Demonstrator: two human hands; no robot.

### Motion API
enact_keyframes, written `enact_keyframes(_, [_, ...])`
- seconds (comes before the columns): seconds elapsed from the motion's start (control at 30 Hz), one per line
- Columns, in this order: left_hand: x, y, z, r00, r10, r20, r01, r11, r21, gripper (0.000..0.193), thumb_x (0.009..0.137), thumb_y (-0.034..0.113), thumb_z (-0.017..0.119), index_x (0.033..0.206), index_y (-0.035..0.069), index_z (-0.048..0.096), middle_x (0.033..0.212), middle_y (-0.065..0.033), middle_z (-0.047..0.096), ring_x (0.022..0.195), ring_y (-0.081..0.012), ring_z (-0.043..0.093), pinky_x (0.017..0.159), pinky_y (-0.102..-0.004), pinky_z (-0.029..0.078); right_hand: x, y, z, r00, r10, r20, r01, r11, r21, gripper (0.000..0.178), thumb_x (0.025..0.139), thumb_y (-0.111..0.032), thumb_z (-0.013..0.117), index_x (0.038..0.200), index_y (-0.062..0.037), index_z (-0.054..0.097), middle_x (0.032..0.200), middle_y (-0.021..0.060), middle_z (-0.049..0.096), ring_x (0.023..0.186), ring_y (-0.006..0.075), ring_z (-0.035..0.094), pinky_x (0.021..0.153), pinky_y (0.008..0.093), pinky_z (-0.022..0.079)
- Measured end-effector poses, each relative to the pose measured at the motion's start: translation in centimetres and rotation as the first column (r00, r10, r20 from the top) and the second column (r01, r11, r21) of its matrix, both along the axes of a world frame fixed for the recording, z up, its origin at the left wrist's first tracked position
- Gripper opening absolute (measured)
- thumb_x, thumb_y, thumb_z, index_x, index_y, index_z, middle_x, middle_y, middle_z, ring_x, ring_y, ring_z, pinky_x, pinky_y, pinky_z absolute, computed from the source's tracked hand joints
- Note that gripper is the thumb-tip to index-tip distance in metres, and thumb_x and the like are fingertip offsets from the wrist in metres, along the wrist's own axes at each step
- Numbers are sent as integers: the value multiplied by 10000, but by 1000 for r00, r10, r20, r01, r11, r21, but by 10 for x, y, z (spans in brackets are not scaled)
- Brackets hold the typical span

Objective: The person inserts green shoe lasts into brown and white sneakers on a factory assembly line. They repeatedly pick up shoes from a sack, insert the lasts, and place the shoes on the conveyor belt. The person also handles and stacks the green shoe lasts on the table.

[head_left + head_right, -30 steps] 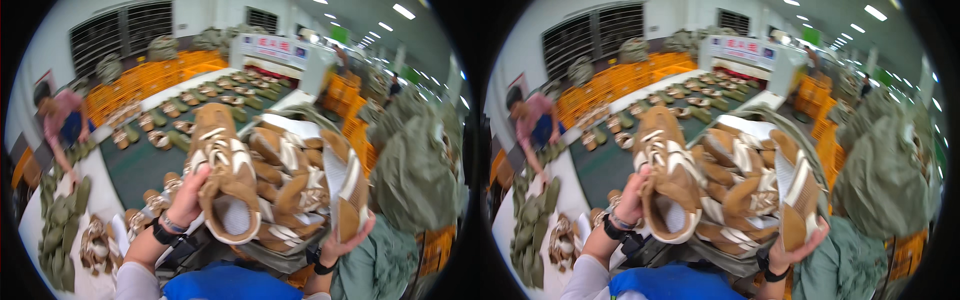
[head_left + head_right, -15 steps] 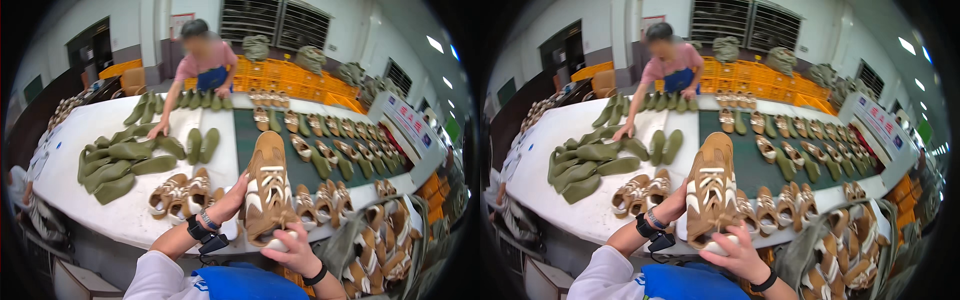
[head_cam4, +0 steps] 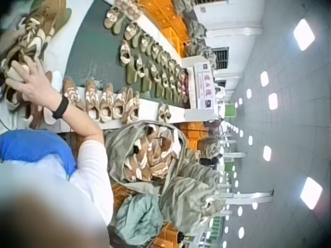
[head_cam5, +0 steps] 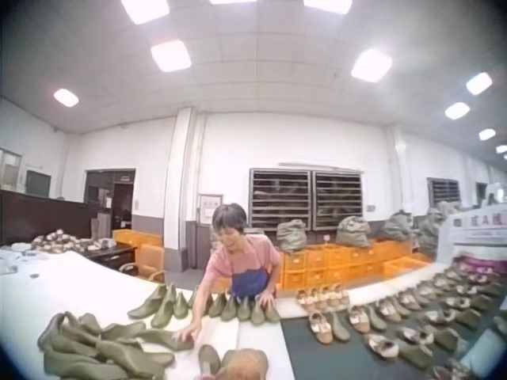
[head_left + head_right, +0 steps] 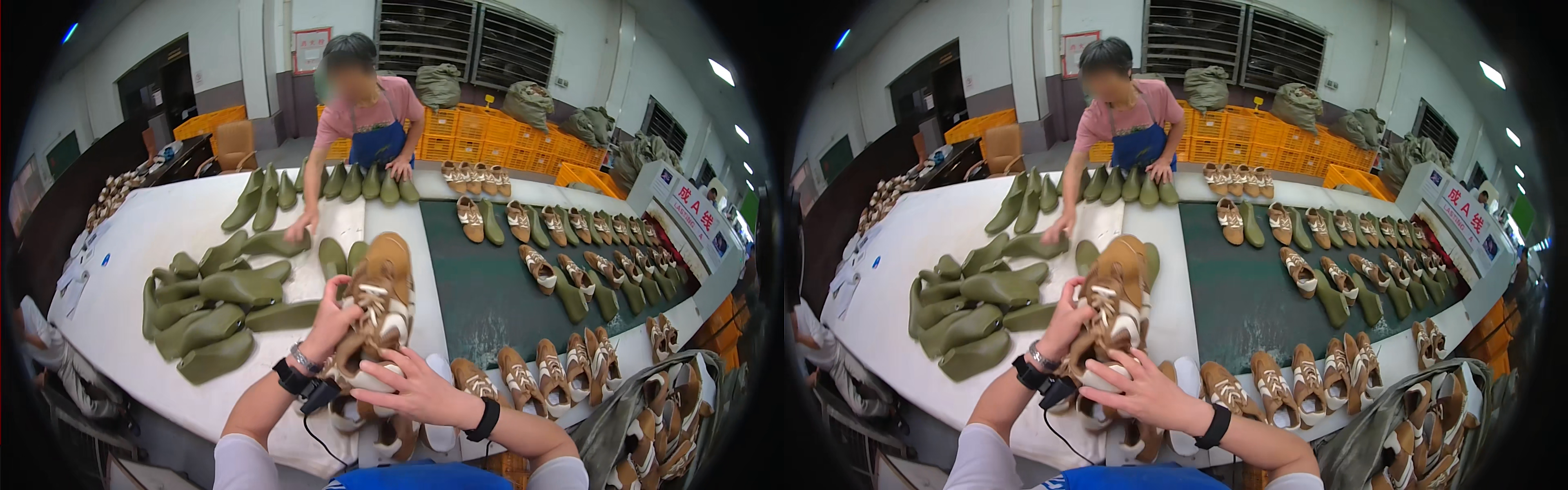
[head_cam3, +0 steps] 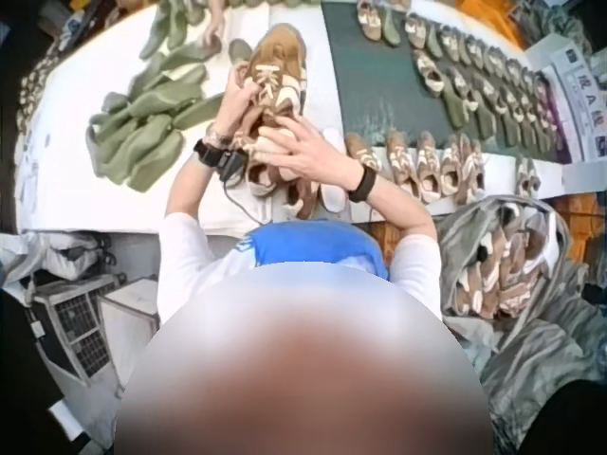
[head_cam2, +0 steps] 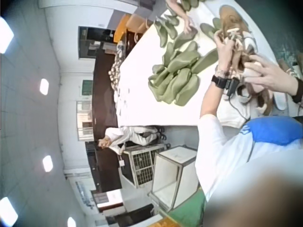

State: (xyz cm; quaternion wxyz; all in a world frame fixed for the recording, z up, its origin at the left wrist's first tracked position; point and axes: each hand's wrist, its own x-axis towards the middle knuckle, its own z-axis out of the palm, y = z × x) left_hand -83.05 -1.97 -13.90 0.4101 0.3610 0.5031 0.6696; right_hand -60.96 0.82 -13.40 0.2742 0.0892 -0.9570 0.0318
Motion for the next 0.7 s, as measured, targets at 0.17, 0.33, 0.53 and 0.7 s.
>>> enact_keyframes(0.17, [-100,127,20,820,224,-527,-195,975,111,685,719,95,635,1310,75,288,940,-140,626,806,-204,632,705,-327,513,11,45,-15,943,-332,-17,313,905,-289,509,761,-148,673,1255,-199,562,1343,182,425,1180,392,445,976,483,387])
enact_keyframes(0.33, [-180,269,-31,57,143,-988,-301,946,120,732,667,164,660,1312,72,325,795,-208,646,837,-379,641,881,-499,441,70,50,-49,755,-610,242,649,638,-416,432,752,-110,684,1171,-83,586,1185,195,544,1038,368,565,868,413,478])
enact_keyframes(0.53, [-227,336,-146,20,-274,-962,-516,821,-244,618,809,305,640,1355,148,396,1359,-98,449,1312,-311,361,1034,-560,305,112,13,-93,512,-778,363,831,343,-438,428,835,-77,650,1245,-27,539,1188,256,536,1096,406,526,919,428,445])
enact_keyframes(0.7, [-222,307,-135,0,-257,-966,-412,881,-234,645,786,331,678,1365,201,426,1457,-128,346,1349,-338,313,1057,-550,297,110,10,-103,521,-777,353,831,367,-417,423,809,-92,665,1214,-35,558,1170,207,576,1050,378,569,906,414,452])
